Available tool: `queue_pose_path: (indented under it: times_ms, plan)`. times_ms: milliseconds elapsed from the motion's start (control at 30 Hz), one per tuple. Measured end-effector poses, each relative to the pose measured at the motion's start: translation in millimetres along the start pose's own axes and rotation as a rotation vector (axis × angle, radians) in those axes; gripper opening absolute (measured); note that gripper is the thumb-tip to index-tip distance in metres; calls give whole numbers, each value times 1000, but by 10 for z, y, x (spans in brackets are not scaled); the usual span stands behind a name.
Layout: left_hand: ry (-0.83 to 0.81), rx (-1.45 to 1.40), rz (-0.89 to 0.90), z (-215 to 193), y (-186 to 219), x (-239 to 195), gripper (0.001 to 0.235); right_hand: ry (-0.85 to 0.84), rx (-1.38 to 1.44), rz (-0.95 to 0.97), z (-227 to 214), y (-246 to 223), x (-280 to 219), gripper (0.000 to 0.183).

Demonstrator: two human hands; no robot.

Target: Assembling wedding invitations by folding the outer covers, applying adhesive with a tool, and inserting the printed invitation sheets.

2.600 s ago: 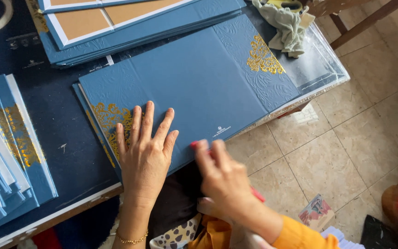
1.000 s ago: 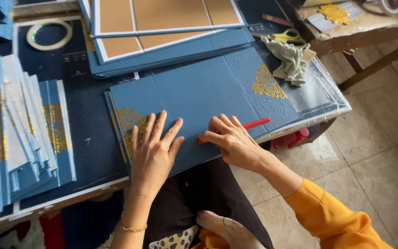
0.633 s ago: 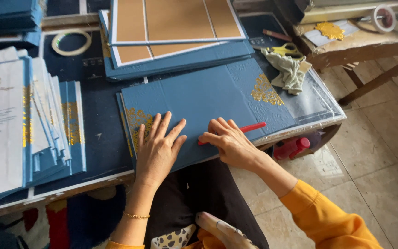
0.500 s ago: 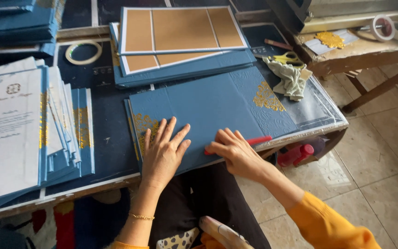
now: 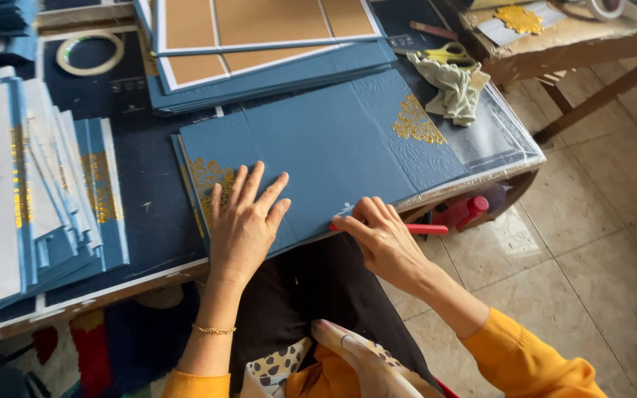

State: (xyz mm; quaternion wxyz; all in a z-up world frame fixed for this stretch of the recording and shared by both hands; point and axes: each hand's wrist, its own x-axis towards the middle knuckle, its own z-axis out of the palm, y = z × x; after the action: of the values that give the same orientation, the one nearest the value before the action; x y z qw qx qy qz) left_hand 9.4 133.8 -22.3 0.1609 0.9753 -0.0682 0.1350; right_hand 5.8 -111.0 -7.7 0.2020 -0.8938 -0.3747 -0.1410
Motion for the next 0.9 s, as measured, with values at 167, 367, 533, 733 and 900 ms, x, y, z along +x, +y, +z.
queue_pose_path:
  times_ms: [167,367,533,733,900]
  plan:
    - [4,-19,3,12,-10,1,44,105,-37,155,-50,173,-282,33]
    - [22,-21,-3,-10,12,0,43,121,-75,103,125,24,-147,34]
    - [29,-29,-1,7,25,-12,42,102,-137,53,75,-51,92,36]
    - [52,-125,-11,105,-105,5,36,29,-122,84,103,-16,27,41]
    - [429,-847,-274,-68,-303,-57,40,79,-128,84,177,34,189,43]
